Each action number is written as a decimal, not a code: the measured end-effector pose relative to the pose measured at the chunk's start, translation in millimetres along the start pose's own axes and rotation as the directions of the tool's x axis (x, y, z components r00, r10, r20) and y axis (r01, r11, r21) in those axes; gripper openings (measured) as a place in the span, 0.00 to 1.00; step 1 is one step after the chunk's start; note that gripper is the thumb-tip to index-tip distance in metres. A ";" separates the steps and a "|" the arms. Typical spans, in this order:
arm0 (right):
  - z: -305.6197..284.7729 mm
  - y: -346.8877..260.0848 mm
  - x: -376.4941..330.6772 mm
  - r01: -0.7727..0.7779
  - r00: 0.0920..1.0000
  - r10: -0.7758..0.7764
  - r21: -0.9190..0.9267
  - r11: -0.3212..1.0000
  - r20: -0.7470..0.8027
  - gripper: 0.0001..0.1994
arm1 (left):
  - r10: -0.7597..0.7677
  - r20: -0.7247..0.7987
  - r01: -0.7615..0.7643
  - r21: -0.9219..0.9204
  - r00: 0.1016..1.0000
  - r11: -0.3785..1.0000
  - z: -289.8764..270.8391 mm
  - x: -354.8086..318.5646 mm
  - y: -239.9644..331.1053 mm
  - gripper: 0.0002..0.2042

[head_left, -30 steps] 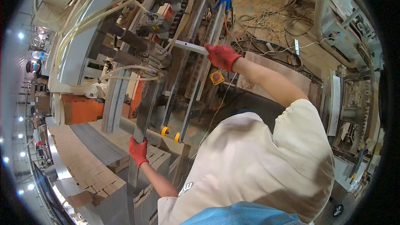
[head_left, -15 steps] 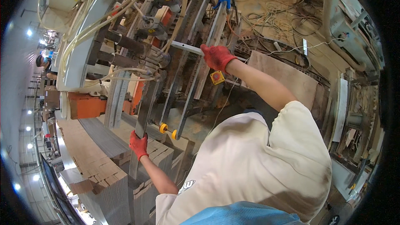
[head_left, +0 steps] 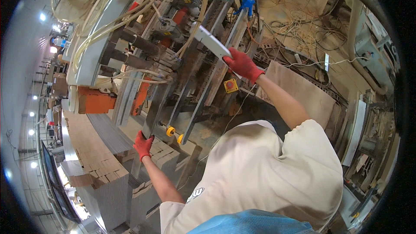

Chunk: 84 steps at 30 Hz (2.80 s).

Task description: The person repeatedly picks up long, thin wood planks from a stack, feeds them into a processing machine, and then stacks the processed planks onto a growing pile. The task involves consistent handling of the planks and operating the machine controls.

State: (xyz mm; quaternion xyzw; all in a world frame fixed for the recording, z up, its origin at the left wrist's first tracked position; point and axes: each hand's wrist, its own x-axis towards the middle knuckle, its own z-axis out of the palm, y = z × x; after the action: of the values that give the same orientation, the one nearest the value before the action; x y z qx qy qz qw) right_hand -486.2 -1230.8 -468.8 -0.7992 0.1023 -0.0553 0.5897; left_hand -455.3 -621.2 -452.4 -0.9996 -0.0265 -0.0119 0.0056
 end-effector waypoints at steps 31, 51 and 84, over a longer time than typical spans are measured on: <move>168.6 -48.5 -180.3 -0.830 0.481 0.236 0.351 0.434 0.845 0.11 | -0.619 -0.617 0.852 0.178 0.486 0.492 14.4 -599.6 229.9 0.25; 272.8 42.4 -157.9 0.909 0.243 -0.203 -0.296 -0.295 0.949 0.43 | -0.213 -0.077 0.227 -0.353 -0.974 -0.908 151.5 -822.8 492.1 0.35; 150.8 99.3 -296.1 0.985 -0.092 0.235 0.124 -0.123 0.968 0.32 | 0.556 0.173 -0.569 -0.433 -0.813 -0.699 270.2 -1234.9 468.0 0.50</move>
State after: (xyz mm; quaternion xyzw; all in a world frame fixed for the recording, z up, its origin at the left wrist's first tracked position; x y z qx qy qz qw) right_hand -752.5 -1050.8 -599.0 -0.7113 -0.6508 0.1783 -0.1970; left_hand -1656.9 -1150.6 -757.2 -0.3323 0.9115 0.2414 0.0208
